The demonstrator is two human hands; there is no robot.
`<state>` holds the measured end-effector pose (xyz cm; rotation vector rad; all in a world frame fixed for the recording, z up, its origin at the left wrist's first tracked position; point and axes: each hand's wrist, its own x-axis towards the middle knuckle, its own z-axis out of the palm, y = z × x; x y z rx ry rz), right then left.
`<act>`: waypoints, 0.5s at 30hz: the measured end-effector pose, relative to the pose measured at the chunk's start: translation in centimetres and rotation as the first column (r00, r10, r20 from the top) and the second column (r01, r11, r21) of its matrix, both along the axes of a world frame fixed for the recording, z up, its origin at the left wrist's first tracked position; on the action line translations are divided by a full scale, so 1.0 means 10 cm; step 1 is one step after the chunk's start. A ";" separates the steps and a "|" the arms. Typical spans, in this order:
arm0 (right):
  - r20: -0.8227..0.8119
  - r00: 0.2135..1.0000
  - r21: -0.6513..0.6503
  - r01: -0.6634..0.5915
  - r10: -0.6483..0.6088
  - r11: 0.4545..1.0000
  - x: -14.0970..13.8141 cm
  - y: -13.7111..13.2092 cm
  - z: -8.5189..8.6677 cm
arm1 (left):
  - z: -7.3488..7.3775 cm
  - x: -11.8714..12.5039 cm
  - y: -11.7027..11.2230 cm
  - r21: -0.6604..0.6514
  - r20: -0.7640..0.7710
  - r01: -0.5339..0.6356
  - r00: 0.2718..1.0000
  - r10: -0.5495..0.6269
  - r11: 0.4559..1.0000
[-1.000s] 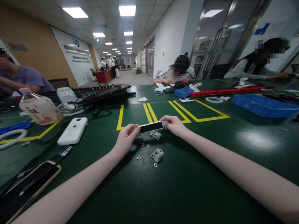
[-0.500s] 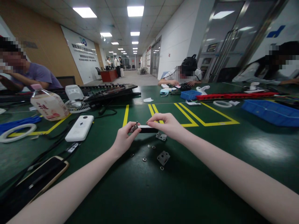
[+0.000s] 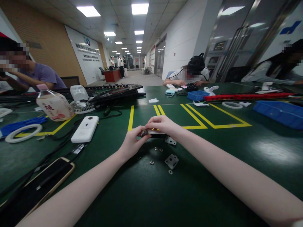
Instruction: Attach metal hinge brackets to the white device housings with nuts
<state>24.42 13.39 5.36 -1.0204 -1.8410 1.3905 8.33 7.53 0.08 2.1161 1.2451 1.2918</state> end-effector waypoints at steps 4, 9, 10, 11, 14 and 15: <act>-0.015 0.999 -0.048 -0.031 0.030 0.998 0.06 0.05 0.02 | 0.01 0.00 -0.01 -0.008 0.021 0.012 1.000 -0.012 1.000; 0.066 0.989 0.008 -0.135 0.134 0.991 0.12 0.04 0.06 | 0.00 0.00 -0.02 0.020 0.024 0.025 0.999 -0.025 1.000; 0.088 0.986 0.018 -0.140 0.138 0.990 0.12 0.04 0.07 | 0.00 0.01 -0.03 0.014 0.022 0.024 0.999 -0.025 1.000; 0.107 0.984 0.026 -0.148 0.145 0.989 0.13 0.04 0.07 | 0.00 0.01 -0.03 0.007 0.023 0.025 0.999 -0.025 1.000; 0.137 0.978 0.046 -0.165 0.158 0.985 0.15 0.04 0.07 | 0.01 0.02 -0.04 -0.022 0.037 0.042 0.998 -0.042 0.999; 0.140 0.978 0.049 -0.163 0.155 0.985 0.15 0.05 0.06 | 0.01 0.02 -0.04 -0.030 0.045 0.049 0.998 -0.048 0.998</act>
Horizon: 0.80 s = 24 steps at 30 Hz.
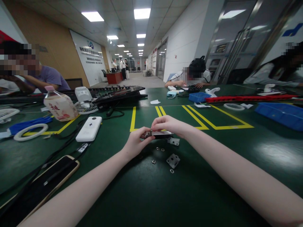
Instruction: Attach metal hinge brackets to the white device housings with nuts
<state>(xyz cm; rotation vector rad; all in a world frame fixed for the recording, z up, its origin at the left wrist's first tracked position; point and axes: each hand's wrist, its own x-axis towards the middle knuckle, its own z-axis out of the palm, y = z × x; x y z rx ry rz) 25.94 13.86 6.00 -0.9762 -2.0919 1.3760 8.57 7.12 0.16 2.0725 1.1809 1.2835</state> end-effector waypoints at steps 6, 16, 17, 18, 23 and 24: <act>-0.002 0.998 -0.052 0.057 -0.057 0.997 -0.04 -0.01 -0.03 | -0.01 0.00 0.01 -0.005 -0.006 0.002 1.000 -0.002 1.000; 0.156 0.984 0.180 0.052 -0.081 0.982 0.09 0.09 0.06 | -0.06 0.02 0.04 -0.043 0.086 0.029 0.996 -0.025 0.999; 0.282 0.950 0.299 0.047 -0.135 0.953 0.17 0.13 0.09 | -0.06 0.02 0.04 -0.050 0.086 0.020 0.996 -0.016 0.999; 0.418 0.884 0.408 0.023 -0.210 0.912 0.26 0.17 0.13 | -0.06 0.02 0.04 -0.055 0.080 0.013 0.997 -0.008 0.998; 0.752 0.600 0.397 -0.082 -0.273 0.914 0.63 0.29 0.20 | -0.03 0.01 0.04 -0.073 0.030 -0.018 0.999 0.021 0.997; 0.778 0.583 0.351 -0.097 -0.232 0.931 0.67 0.30 0.18 | -0.03 0.01 0.04 -0.084 0.031 -0.023 0.999 0.026 0.996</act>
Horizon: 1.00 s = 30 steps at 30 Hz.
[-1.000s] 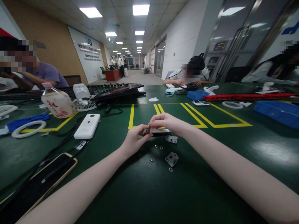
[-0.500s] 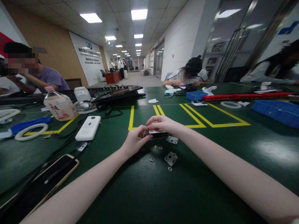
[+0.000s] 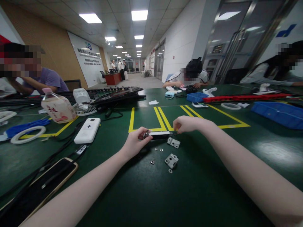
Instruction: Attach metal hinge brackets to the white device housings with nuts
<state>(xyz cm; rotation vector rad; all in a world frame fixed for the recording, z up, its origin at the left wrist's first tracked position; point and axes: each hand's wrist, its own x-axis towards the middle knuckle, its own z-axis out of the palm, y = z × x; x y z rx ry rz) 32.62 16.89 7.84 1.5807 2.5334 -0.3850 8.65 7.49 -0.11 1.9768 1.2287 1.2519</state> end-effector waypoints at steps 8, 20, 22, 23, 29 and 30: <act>0.000 0.998 -0.117 -0.059 0.059 0.991 0.05 0.14 -0.23 | -0.06 -0.01 0.06 -0.089 0.033 -0.004 0.999 0.007 0.996; -0.028 0.989 -0.066 -0.150 0.148 0.986 0.00 0.10 -0.25 | -0.05 -0.03 0.06 -0.090 0.070 -0.042 0.996 0.048 0.995; -0.030 0.989 -0.070 -0.149 0.148 0.986 -0.01 0.09 -0.25 | -0.04 -0.03 0.06 -0.091 0.087 -0.045 0.995 0.053 0.995; -0.032 0.989 -0.072 -0.148 0.146 0.986 -0.02 0.09 -0.25 | -0.04 -0.03 0.06 -0.091 0.097 -0.045 0.994 0.054 0.995; -0.027 0.994 -0.065 -0.108 0.106 0.992 -0.01 0.07 -0.24 | -0.08 -0.03 0.10 -0.094 0.171 -0.015 0.985 0.031 0.995; -0.029 0.995 -0.052 -0.100 0.098 0.994 -0.01 0.07 -0.24 | -0.09 -0.03 0.10 -0.096 0.181 -0.006 0.983 0.023 0.995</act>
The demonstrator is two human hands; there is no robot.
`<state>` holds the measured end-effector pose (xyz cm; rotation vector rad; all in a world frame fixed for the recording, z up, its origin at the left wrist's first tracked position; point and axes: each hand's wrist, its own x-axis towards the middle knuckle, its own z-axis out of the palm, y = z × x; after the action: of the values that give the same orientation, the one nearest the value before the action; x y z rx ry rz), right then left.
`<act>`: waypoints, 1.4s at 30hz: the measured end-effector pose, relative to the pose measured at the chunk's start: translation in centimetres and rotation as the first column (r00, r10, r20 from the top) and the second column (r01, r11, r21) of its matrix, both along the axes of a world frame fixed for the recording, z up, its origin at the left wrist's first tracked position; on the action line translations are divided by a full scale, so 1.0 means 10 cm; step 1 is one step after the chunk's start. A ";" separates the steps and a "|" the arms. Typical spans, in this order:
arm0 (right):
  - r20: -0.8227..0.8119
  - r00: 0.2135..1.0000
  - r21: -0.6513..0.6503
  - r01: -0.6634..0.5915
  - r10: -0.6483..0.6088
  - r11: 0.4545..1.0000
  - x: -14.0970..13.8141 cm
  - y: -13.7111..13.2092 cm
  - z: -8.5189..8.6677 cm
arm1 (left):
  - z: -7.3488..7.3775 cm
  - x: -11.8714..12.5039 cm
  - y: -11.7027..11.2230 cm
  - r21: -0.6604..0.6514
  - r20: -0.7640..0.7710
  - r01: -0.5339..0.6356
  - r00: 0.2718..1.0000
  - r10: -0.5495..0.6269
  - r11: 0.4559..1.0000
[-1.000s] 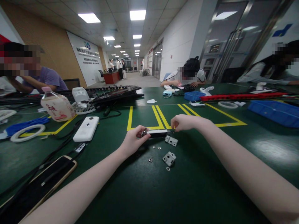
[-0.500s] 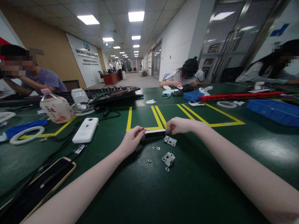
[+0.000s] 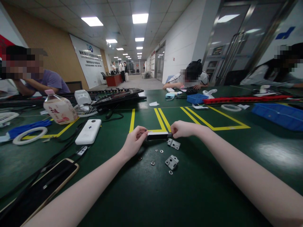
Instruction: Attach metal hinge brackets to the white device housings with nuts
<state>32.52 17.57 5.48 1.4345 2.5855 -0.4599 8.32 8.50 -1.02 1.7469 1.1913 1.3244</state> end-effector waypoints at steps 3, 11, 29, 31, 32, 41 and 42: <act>-0.046 0.999 0.076 0.005 -0.001 0.997 -0.01 -0.02 0.05 | 0.00 0.01 0.00 -0.012 0.015 0.046 0.999 -0.046 0.999; -0.420 0.848 0.411 -0.139 0.323 0.901 -0.43 -0.38 0.21 | 0.01 0.01 -0.01 -0.052 0.030 0.119 0.993 -0.118 0.992; -0.475 0.779 0.472 -0.166 0.409 0.866 -0.66 -0.61 0.02 | 0.03 0.02 -0.04 -0.054 0.027 0.196 0.981 -0.195 0.979; -0.459 0.779 0.475 -0.192 0.428 0.859 -0.65 -0.61 0.04 | 0.03 0.02 -0.04 -0.061 0.039 0.202 0.979 -0.200 0.978; -0.453 0.780 0.478 -0.197 0.432 0.856 -0.65 -0.61 0.04 | 0.03 0.02 -0.04 -0.063 0.043 0.201 0.979 -0.198 0.978; -0.421 0.808 0.471 -0.193 0.412 0.861 -0.65 -0.58 0.00 | 0.01 0.02 -0.02 -0.059 0.042 0.192 0.981 -0.190 0.980; -0.424 0.805 0.471 -0.195 0.414 0.860 -0.65 -0.58 0.00 | 0.00 0.01 -0.02 -0.055 0.041 0.192 0.981 -0.190 0.980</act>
<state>26.03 11.82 5.45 1.0275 3.4508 -0.2910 8.45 8.32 -0.99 1.7412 1.0048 1.1899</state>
